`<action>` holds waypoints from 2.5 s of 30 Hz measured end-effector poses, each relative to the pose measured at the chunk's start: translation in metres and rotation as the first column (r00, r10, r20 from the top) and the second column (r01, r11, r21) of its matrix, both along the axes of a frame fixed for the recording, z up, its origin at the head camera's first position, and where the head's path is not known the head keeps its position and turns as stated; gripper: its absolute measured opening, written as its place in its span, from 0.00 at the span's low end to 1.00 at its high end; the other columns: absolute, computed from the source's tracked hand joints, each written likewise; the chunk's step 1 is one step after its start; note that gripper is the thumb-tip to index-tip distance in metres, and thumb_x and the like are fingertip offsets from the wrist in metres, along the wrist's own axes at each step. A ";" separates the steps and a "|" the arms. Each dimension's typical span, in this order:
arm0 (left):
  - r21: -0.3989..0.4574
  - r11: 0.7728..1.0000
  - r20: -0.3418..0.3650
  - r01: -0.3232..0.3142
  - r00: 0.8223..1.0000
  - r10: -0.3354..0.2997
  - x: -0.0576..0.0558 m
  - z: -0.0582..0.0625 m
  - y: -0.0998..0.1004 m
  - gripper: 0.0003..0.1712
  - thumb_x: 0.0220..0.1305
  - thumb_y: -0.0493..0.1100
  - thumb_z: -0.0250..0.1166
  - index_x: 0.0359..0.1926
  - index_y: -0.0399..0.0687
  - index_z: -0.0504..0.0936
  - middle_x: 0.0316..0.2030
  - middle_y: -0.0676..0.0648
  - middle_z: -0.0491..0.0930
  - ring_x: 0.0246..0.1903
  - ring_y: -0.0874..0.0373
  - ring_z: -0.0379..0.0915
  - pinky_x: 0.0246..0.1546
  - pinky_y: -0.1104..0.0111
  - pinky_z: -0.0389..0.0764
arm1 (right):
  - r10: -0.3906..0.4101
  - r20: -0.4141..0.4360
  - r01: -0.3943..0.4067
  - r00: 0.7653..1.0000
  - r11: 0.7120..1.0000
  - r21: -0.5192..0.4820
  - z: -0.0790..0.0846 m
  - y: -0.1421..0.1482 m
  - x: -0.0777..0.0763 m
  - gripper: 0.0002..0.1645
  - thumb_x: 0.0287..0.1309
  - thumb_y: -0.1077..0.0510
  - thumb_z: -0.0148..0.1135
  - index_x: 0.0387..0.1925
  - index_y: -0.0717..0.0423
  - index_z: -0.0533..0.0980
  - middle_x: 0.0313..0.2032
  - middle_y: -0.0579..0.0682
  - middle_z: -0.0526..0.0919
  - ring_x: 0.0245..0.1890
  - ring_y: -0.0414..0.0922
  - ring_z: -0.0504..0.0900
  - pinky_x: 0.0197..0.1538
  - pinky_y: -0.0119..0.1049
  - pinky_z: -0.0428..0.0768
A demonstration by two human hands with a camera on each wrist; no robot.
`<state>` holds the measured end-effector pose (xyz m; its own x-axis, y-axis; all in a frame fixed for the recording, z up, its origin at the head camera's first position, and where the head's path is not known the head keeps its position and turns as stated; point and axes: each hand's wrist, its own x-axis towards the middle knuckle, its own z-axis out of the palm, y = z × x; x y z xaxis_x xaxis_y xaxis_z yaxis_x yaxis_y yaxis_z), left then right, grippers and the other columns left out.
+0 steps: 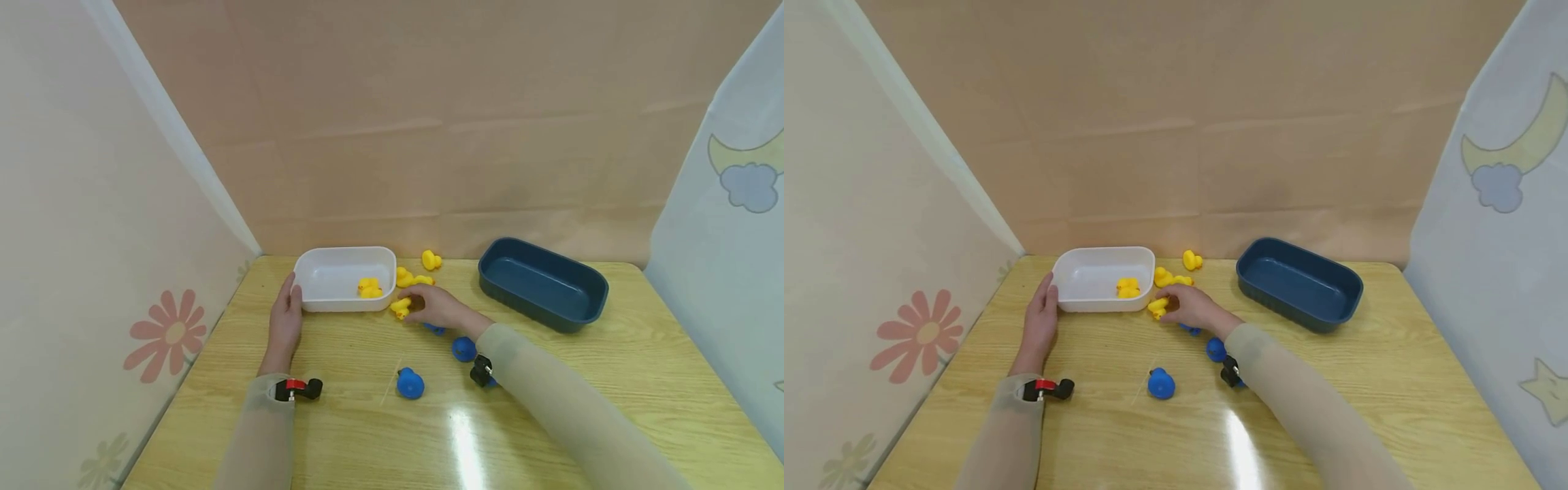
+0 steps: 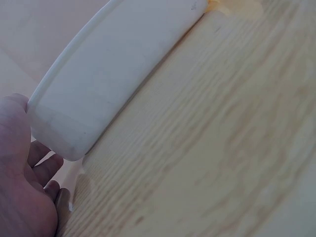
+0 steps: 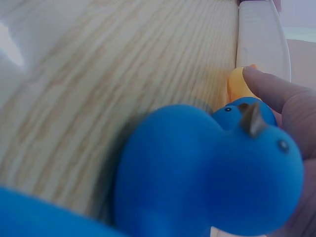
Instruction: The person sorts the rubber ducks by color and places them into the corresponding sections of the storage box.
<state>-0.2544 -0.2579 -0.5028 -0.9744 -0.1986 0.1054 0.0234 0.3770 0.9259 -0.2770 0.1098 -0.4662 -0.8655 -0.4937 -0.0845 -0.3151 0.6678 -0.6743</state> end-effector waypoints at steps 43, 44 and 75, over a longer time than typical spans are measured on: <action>0.008 1.000 -0.005 0.010 1.000 -0.010 0.000 0.000 0.001 0.39 0.89 0.65 0.44 0.90 0.58 0.54 0.86 0.46 0.56 0.86 0.47 0.46 0.85 0.49 0.49 | -0.103 -0.078 0.088 0.992 0.980 -0.176 0.030 0.010 0.011 0.24 0.69 0.51 0.78 0.61 0.53 0.83 0.56 0.51 0.86 0.61 0.55 0.82 0.74 0.56 0.75; 0.010 1.000 -0.005 0.010 1.000 -0.010 0.000 0.000 0.001 0.39 0.89 0.65 0.44 0.90 0.58 0.54 0.86 0.46 0.56 0.86 0.47 0.46 0.85 0.49 0.49 | -0.107 -0.086 0.089 0.991 0.979 -0.185 0.031 0.010 0.010 0.24 0.70 0.51 0.78 0.61 0.54 0.83 0.56 0.51 0.86 0.60 0.54 0.82 0.74 0.57 0.75; 0.017 1.000 0.004 0.014 1.000 -0.014 0.001 -0.001 0.005 0.39 0.90 0.64 0.44 0.90 0.58 0.54 0.87 0.48 0.55 0.86 0.46 0.46 0.84 0.46 0.51 | -0.140 -0.104 0.107 0.985 0.956 -0.274 0.055 -0.035 -0.015 0.26 0.73 0.49 0.75 0.65 0.54 0.81 0.61 0.50 0.85 0.66 0.58 0.78 0.74 0.54 0.73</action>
<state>-0.2534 -0.2527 -0.5041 -0.9775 -0.1866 0.0982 0.0248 0.3606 0.9324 -0.2919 0.0746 -0.4114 -0.9166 -0.3726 0.1451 -0.3321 0.5076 -0.7950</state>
